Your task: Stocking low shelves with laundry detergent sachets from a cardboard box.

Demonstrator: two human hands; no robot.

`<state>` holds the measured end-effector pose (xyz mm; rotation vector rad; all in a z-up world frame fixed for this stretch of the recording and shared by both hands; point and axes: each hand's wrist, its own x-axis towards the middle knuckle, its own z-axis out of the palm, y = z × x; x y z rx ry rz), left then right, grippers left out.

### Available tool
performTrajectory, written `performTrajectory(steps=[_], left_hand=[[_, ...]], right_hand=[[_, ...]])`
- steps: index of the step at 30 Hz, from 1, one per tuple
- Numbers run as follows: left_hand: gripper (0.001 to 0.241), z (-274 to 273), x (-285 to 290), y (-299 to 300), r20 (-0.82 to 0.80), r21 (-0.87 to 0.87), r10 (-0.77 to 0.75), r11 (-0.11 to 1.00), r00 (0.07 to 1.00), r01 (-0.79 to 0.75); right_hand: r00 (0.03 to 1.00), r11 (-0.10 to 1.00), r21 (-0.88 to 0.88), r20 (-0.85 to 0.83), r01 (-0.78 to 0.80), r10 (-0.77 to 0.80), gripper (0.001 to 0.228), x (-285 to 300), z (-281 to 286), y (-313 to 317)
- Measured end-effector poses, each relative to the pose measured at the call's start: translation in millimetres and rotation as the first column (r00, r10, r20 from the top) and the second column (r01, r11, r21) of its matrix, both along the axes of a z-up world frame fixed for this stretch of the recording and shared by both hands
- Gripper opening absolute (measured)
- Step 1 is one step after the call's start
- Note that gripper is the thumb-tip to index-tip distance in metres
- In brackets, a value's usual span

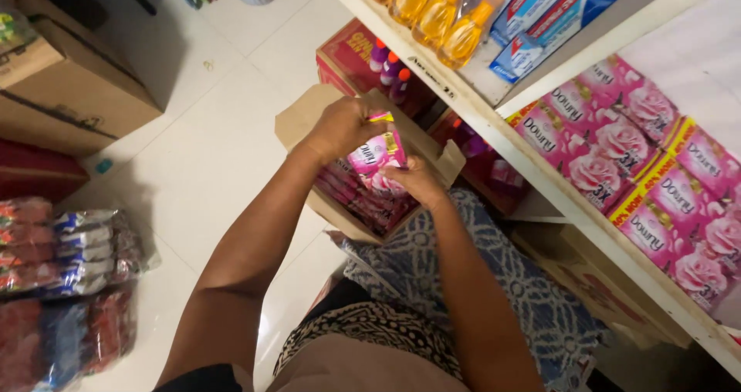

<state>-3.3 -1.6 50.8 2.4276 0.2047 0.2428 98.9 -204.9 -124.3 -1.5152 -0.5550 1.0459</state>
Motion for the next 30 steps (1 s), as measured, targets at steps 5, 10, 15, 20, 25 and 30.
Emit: performTrajectory(steps=[5,10,15,20,25,30], left_hand=[[0.026,15.0,-7.3,4.3,0.248,-0.138,-0.066,0.985,0.967,0.103],[0.029,52.8,-2.6,-16.4,0.217,-0.295,0.036,0.955,0.975,0.031],[0.028,-39.0,37.7,-2.2,0.057,-0.703,0.072,0.711,0.996,-0.011],[0.016,28.2,82.1,-80.1,0.032,-0.911,0.133,0.412,0.991,-0.026],[0.029,16.6,127.1,-151.7,-0.032,-0.998,-0.077,-0.057,0.997,-0.036],[0.043,35.6,149.3,-199.6,0.061,-0.936,-0.319,-0.349,0.946,-0.057]], right_hand=[[0.991,1.000,0.005,0.130,0.016,-0.017,0.022,20.9,-38.2,-22.7],[0.983,0.997,-0.031,0.170,0.072,-0.066,0.030,56.9,-30.1,-57.9],[0.955,0.968,0.057,0.158,0.243,-0.250,0.027,66.6,45.2,-117.4],[0.793,0.653,0.457,-0.423,0.604,-0.438,0.030,85.9,90.8,-185.2],[0.500,0.465,0.253,-0.673,0.848,-0.545,0.035,71.1,186.2,-230.5],[0.565,0.388,0.418,-0.507,0.822,-0.651,0.012,109.3,129.9,-327.7]])
